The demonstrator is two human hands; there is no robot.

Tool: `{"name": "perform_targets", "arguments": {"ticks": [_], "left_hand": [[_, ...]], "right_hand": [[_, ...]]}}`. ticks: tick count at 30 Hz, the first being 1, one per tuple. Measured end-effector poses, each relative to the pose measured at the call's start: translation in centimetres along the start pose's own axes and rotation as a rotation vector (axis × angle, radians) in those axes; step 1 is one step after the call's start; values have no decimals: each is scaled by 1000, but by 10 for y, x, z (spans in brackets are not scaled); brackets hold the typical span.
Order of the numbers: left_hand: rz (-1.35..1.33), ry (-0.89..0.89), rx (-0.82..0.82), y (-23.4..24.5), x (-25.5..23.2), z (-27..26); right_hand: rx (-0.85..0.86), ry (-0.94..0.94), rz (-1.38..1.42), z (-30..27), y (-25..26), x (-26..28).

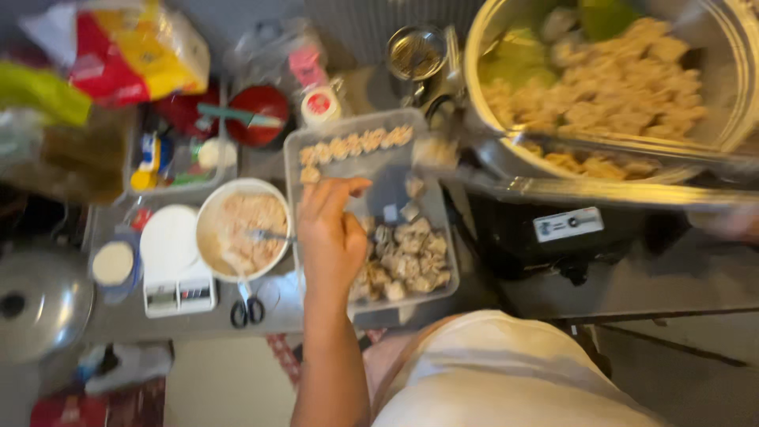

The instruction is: The person prepares food by using tongs to transfer dumplings from a clear container into a steamer pot and using a spoon to arrange them.

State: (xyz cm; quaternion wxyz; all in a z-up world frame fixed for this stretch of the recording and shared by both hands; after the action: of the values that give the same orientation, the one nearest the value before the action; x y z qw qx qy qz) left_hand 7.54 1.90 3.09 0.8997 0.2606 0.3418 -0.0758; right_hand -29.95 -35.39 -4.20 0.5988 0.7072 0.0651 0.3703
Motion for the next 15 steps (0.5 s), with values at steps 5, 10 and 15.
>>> {"name": "perform_targets", "arguments": {"ticks": [5, 10, 15], "left_hand": [[250, 211, 93, 28, 61, -52], [285, 352, 112, 42, 95, -96], [312, 414, 143, 47, 107, -113]], "right_hand": [[46, 526, 39, -58, -28, 234], [309, 465, -539, -58, -131, 269], [380, 587, -582, -73, -162, 280]]}}
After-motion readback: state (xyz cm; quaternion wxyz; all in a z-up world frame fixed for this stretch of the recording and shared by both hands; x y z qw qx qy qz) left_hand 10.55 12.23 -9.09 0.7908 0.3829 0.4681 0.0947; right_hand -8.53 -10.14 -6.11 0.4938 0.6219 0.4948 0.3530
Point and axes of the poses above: each hand's wrist, its own z-axis towards the middle knuckle, its own y-axis out of the back of the hand, x = y × z, the point moved 8 cm from there along z, towards the middle knuckle, and after that the axes turned 7 degrees about -x, right-handed, at the moved point
